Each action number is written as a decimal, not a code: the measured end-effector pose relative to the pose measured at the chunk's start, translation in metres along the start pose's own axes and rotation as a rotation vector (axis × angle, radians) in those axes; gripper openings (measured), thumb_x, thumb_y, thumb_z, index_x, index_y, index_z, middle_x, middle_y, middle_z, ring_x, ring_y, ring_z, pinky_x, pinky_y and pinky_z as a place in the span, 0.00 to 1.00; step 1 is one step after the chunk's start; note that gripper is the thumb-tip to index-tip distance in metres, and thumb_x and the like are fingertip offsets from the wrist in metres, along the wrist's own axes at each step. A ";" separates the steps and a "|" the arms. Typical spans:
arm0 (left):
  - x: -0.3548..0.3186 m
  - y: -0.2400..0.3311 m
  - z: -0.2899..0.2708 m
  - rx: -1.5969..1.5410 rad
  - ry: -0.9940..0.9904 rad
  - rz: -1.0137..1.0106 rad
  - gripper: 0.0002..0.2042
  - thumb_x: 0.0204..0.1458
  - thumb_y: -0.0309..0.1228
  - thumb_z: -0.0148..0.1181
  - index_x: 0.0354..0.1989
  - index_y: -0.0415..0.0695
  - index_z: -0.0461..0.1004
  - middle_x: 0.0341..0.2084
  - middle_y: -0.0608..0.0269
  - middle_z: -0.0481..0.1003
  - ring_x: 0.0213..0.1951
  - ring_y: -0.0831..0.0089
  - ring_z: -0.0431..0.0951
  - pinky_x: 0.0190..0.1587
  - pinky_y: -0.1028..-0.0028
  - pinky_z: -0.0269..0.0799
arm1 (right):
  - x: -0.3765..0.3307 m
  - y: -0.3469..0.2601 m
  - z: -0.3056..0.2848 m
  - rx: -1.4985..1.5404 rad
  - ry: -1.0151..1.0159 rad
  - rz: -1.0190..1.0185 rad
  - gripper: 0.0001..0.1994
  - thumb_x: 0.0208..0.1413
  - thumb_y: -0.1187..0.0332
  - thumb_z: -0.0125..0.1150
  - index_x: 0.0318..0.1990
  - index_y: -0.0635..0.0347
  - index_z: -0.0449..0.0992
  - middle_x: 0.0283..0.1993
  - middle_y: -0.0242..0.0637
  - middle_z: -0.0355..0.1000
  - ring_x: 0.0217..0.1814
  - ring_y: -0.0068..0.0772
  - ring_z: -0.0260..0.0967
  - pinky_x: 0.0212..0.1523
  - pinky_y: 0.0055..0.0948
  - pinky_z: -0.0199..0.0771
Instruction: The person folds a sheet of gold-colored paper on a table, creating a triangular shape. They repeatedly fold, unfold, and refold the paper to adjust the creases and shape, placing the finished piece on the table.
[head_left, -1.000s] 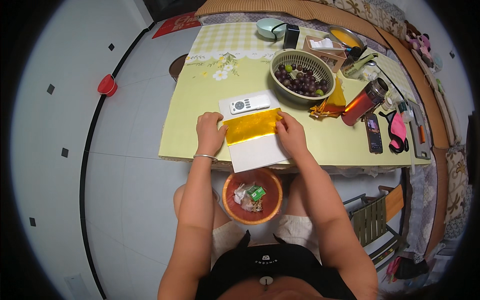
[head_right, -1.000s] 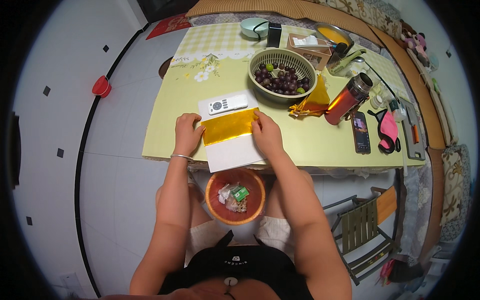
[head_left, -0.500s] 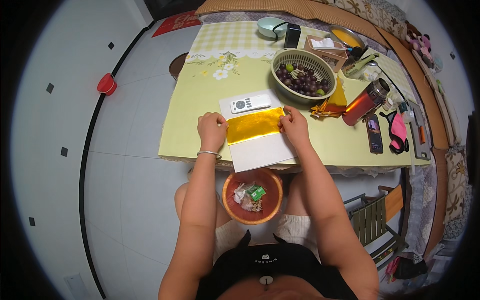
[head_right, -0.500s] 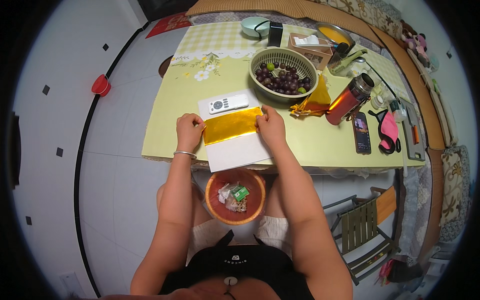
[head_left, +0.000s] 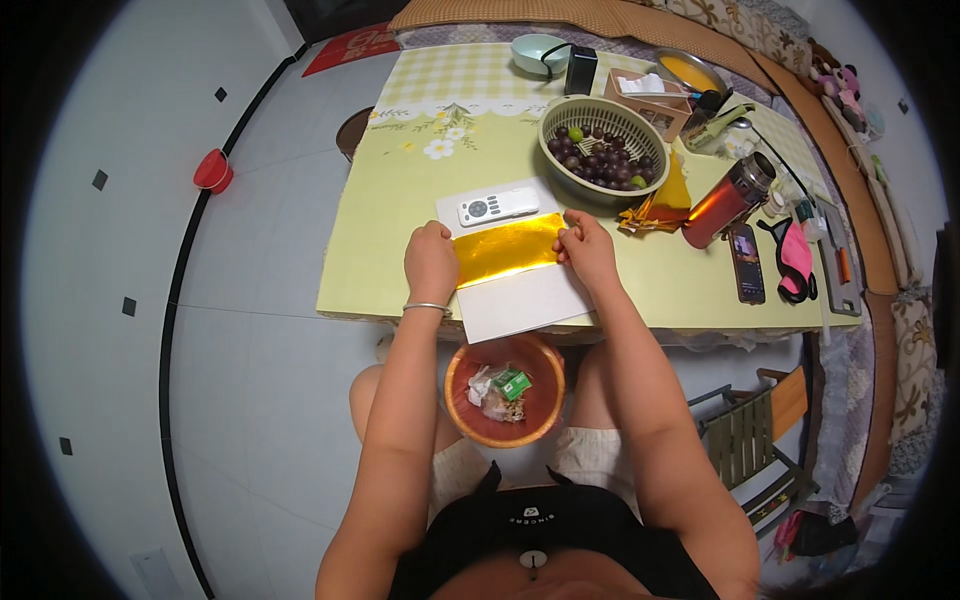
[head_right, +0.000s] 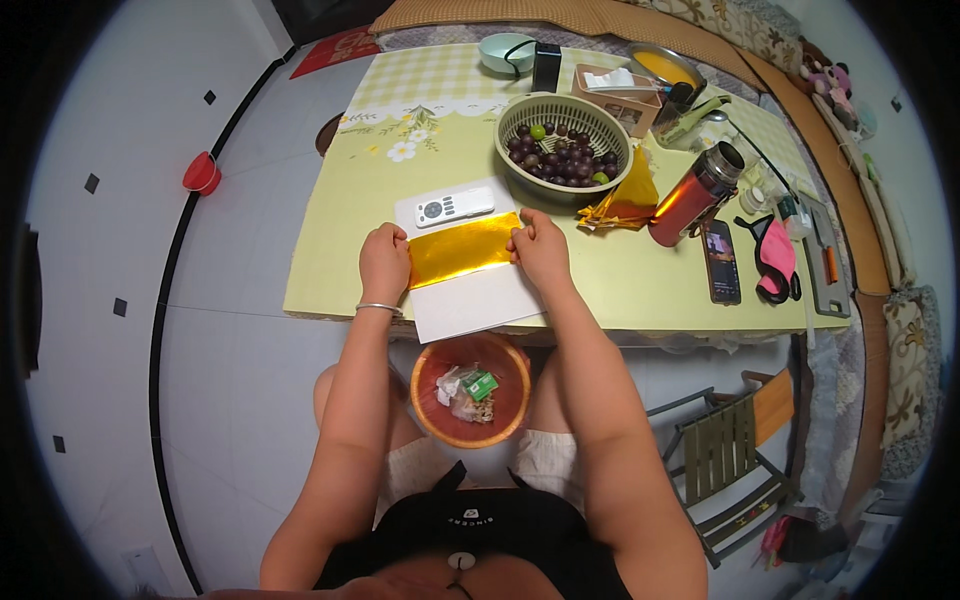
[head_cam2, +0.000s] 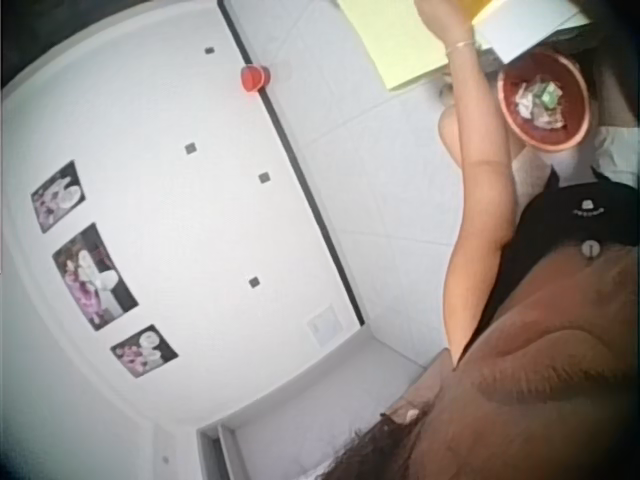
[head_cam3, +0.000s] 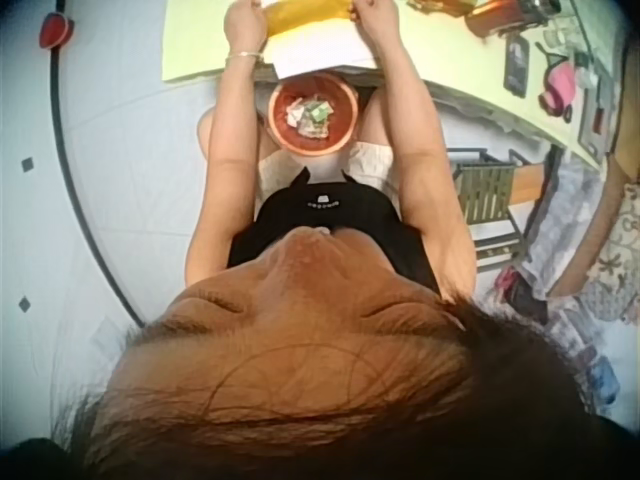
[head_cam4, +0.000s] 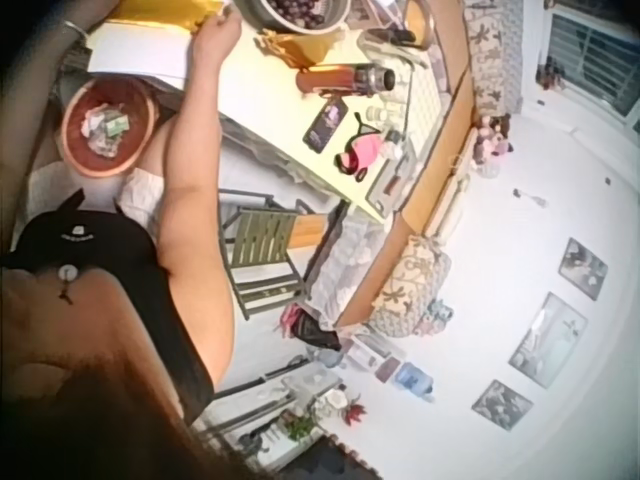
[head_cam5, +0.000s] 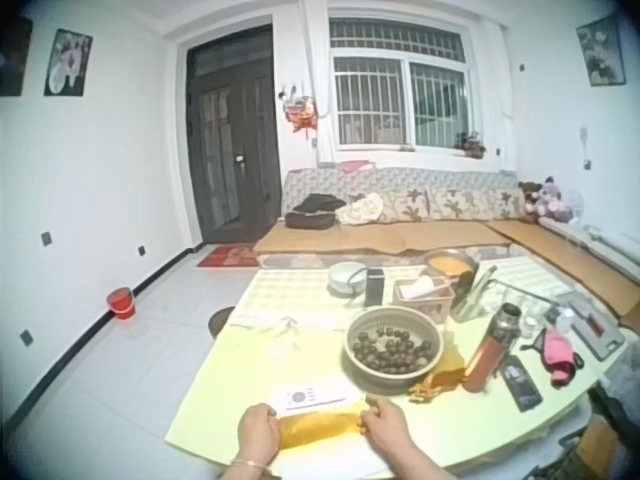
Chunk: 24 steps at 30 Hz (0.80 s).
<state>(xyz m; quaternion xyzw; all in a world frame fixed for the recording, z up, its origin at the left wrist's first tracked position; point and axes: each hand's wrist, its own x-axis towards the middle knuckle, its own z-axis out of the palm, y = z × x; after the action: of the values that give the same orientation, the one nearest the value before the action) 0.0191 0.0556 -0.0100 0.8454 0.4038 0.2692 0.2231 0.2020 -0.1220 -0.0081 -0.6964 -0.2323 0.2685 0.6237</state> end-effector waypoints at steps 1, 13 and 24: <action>0.001 0.004 0.001 0.031 0.008 -0.026 0.04 0.49 0.22 0.62 0.34 0.38 0.76 0.30 0.51 0.76 0.36 0.53 0.76 0.41 0.61 0.73 | 0.000 0.000 -0.001 0.013 0.008 0.001 0.22 0.62 0.77 0.55 0.63 0.72 0.65 0.26 0.34 0.74 0.20 0.20 0.68 0.22 0.20 0.68; -0.022 0.024 -0.031 -0.567 -0.138 -0.122 0.04 0.62 0.22 0.50 0.42 0.37 0.69 0.30 0.52 0.80 0.33 0.68 0.83 0.31 0.73 0.75 | 0.005 -0.001 -0.008 0.073 -0.074 0.053 0.20 0.65 0.75 0.54 0.62 0.70 0.65 0.28 0.35 0.74 0.21 0.19 0.69 0.22 0.18 0.69; -0.035 0.005 -0.021 -0.938 -0.168 -0.321 0.03 0.57 0.19 0.60 0.33 0.30 0.76 0.26 0.56 0.80 0.30 0.74 0.82 0.34 0.79 0.79 | -0.002 -0.013 -0.019 0.257 -0.094 0.117 0.08 0.66 0.68 0.56 0.39 0.65 0.73 0.28 0.38 0.76 0.23 0.24 0.75 0.22 0.20 0.75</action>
<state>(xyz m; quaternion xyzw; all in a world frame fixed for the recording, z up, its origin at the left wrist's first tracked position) -0.0101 0.0280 -0.0008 0.6002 0.3447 0.3149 0.6494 0.2133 -0.1354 0.0067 -0.6099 -0.1841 0.3641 0.6794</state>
